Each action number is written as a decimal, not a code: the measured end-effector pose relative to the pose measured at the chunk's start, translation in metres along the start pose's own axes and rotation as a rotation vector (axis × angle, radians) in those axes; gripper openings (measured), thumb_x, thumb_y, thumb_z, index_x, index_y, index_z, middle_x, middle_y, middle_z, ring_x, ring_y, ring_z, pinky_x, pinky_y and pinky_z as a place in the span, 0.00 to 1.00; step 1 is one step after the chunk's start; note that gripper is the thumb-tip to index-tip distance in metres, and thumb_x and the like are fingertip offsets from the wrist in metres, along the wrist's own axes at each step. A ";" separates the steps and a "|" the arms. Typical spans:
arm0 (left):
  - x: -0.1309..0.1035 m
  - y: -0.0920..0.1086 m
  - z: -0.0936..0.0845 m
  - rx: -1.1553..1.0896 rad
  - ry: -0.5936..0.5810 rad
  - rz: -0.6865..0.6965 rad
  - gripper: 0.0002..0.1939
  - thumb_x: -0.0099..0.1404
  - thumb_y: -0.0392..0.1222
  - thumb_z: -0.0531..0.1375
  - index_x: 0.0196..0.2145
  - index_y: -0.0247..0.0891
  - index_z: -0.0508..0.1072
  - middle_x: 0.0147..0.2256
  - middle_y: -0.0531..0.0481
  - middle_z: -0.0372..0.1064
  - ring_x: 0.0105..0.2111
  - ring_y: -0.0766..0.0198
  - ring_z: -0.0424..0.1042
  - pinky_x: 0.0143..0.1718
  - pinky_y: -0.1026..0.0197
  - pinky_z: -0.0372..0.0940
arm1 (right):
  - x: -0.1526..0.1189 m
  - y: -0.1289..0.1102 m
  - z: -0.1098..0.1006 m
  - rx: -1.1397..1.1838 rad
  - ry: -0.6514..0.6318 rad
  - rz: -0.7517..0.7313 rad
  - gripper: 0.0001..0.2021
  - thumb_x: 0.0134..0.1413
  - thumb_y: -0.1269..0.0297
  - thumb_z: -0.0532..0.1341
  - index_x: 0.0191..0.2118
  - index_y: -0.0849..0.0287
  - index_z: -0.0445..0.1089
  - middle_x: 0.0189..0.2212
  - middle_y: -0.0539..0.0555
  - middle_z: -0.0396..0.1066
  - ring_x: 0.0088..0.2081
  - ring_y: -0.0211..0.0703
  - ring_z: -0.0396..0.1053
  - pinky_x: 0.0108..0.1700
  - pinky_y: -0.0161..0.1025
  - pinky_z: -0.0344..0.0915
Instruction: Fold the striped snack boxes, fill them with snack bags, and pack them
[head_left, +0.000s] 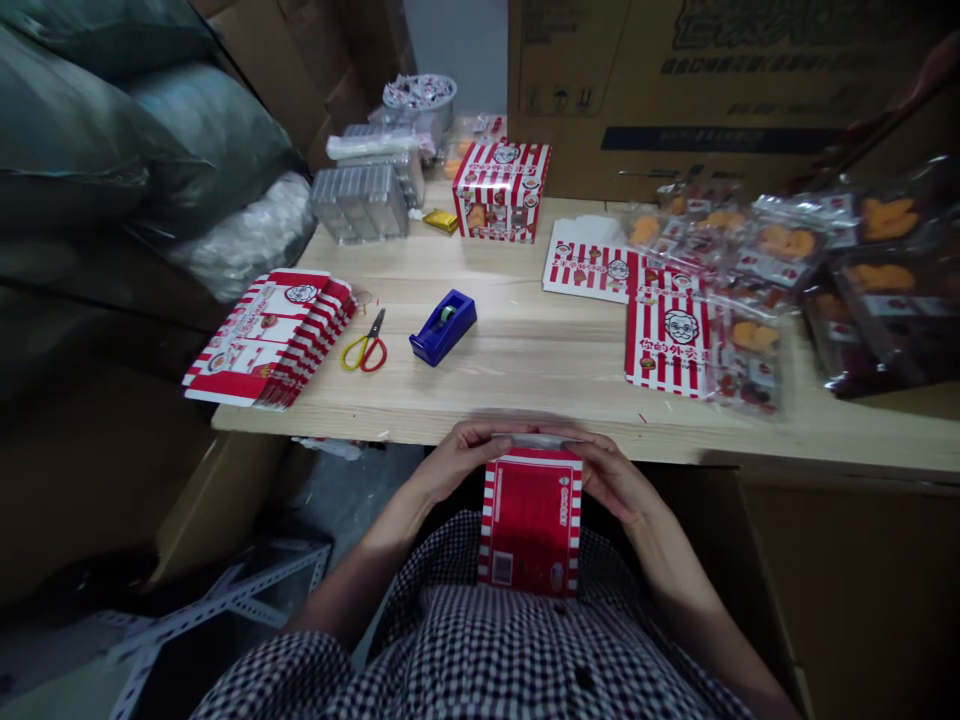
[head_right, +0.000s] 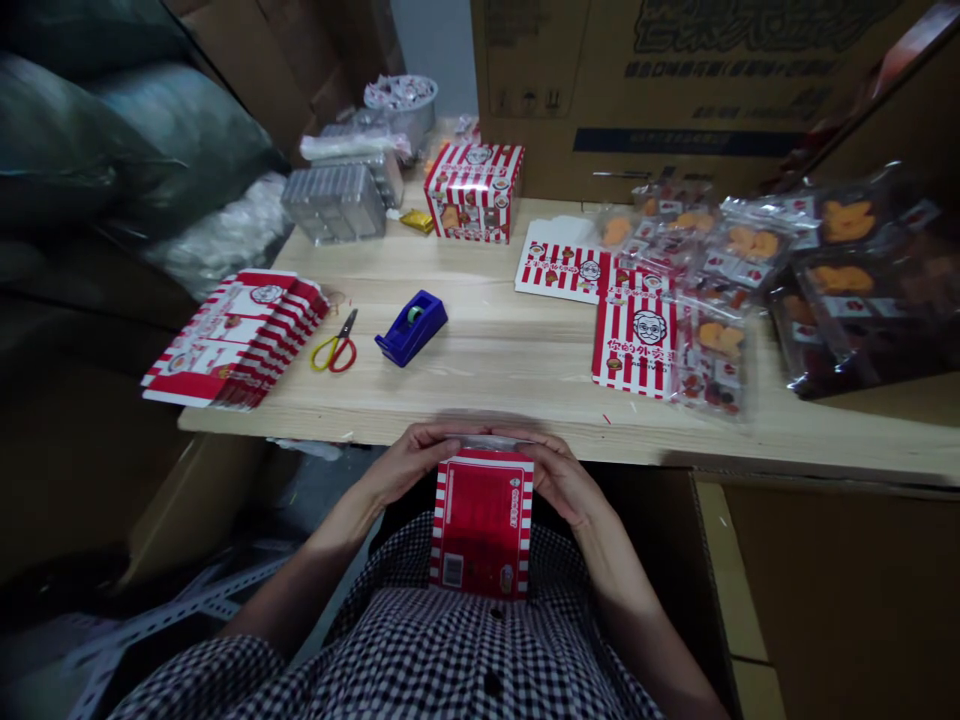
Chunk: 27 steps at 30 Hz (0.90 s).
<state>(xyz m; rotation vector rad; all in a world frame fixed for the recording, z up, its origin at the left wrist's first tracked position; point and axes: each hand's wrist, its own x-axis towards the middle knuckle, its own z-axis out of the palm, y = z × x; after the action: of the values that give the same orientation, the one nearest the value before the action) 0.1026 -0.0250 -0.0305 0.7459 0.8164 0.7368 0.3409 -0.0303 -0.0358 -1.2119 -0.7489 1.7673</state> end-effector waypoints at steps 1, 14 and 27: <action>-0.001 0.000 -0.004 0.043 -0.037 0.014 0.20 0.63 0.43 0.66 0.52 0.37 0.78 0.50 0.40 0.77 0.49 0.55 0.76 0.53 0.55 0.65 | 0.002 0.001 0.000 -0.012 -0.013 -0.015 0.09 0.41 0.64 0.72 0.33 0.51 0.80 0.42 0.49 0.80 0.47 0.47 0.75 0.55 0.43 0.69; 0.000 0.003 -0.011 -0.203 -0.028 -0.095 0.17 0.58 0.35 0.62 0.46 0.32 0.80 0.43 0.39 0.80 0.44 0.54 0.78 0.49 0.56 0.68 | 0.004 0.010 0.000 0.050 -0.120 0.019 0.10 0.46 0.67 0.66 0.37 0.50 0.80 0.44 0.52 0.80 0.52 0.50 0.74 0.58 0.45 0.67; -0.011 -0.003 -0.005 0.378 0.014 0.169 0.19 0.65 0.42 0.63 0.54 0.44 0.77 0.58 0.45 0.71 0.59 0.53 0.68 0.63 0.50 0.58 | -0.008 0.012 -0.006 -0.037 -0.159 0.003 0.11 0.55 0.62 0.65 0.44 0.48 0.80 0.54 0.51 0.75 0.57 0.50 0.70 0.59 0.47 0.66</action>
<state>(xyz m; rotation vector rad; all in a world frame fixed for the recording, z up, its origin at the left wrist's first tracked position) 0.0938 -0.0343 -0.0313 1.1609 0.9256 0.7464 0.3441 -0.0424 -0.0445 -1.1062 -0.8754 1.8760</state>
